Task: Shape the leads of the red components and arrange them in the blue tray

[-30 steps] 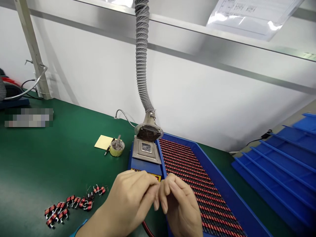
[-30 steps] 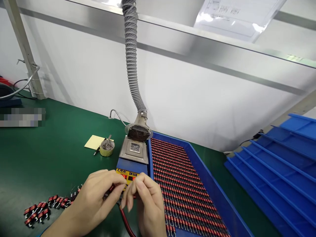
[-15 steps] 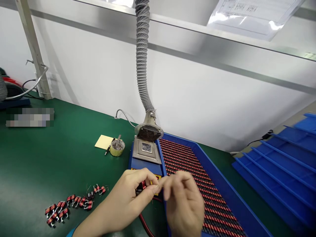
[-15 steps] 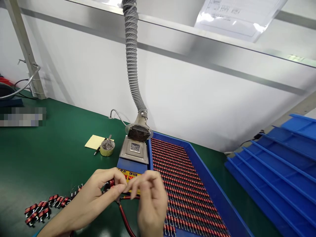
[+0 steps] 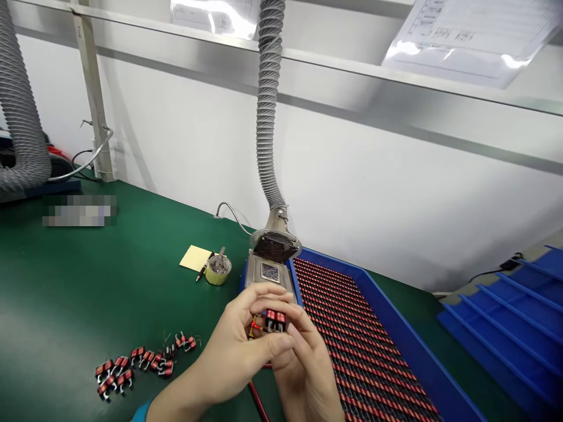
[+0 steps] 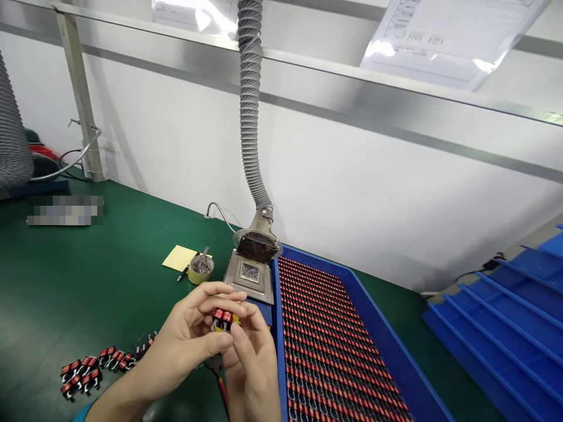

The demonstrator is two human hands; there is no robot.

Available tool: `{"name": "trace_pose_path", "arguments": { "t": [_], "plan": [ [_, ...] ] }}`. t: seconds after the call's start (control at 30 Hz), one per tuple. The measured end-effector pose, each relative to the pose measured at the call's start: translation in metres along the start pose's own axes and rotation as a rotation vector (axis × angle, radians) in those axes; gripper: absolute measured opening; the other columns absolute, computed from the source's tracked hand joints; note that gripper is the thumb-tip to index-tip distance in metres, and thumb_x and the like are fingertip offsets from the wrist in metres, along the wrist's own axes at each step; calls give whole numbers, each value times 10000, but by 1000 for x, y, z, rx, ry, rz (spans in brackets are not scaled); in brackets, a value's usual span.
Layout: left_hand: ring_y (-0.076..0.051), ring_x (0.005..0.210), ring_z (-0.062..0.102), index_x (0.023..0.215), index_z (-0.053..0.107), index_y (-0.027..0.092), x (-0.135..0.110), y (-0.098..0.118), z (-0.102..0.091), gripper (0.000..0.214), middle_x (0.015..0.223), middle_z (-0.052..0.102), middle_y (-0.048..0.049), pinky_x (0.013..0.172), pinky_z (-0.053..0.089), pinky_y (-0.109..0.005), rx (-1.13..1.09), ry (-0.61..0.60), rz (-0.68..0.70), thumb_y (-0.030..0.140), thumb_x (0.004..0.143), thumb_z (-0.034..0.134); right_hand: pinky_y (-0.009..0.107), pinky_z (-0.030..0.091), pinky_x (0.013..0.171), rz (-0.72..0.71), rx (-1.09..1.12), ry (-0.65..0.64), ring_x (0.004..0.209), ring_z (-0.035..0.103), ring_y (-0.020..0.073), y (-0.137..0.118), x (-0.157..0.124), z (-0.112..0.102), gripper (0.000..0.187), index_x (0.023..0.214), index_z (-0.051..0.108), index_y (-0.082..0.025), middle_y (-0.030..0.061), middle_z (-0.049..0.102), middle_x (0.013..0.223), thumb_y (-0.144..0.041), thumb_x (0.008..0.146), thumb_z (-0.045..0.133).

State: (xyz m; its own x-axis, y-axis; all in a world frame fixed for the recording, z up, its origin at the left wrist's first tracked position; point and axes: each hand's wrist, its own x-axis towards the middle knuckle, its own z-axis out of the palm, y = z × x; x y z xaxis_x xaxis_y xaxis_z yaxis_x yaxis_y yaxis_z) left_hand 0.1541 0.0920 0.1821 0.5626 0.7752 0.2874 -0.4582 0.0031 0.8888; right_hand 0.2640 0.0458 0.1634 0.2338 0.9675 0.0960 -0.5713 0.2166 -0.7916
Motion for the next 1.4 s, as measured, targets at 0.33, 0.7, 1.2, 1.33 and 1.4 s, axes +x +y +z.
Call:
{"name": "trace_pose_path", "arguments": {
  "t": [0.33,0.7,1.2,1.33,1.4],
  "plan": [
    [-164,805,656,721,730,145,8,8,-10,58,846,731,-53,752,512,-252,47,145,7,177,762,705,227,550,800,-40,-119,112,869,689,141,10,3,-7,116,817,745,-248,4,734,867,-275,719,801],
    [-86,711,660,669,715,228,10,3,-15,154,672,729,47,744,512,-160,-196,463,185,341,771,744,157,544,643,87,-10,135,661,693,111,4,-2,21,209,690,730,-209,5,748,762,-287,578,888],
    [-113,727,677,651,757,239,10,9,-19,139,681,755,29,954,456,-238,-43,379,118,244,783,712,156,535,669,75,-69,105,682,664,99,5,-1,18,207,705,726,-201,0,725,764,-311,606,871],
    [-145,876,680,829,773,252,8,22,-32,80,844,774,12,873,489,-217,6,336,109,282,759,748,155,534,670,96,-55,109,676,667,97,3,-1,19,202,702,723,-198,-1,724,761,-313,617,866],
    [-177,915,669,890,772,218,7,26,-33,192,924,765,-28,793,509,-213,86,184,7,244,701,795,152,539,689,96,-38,121,689,669,91,4,0,16,199,717,725,-197,-7,716,748,-308,626,864]
  ]
}}
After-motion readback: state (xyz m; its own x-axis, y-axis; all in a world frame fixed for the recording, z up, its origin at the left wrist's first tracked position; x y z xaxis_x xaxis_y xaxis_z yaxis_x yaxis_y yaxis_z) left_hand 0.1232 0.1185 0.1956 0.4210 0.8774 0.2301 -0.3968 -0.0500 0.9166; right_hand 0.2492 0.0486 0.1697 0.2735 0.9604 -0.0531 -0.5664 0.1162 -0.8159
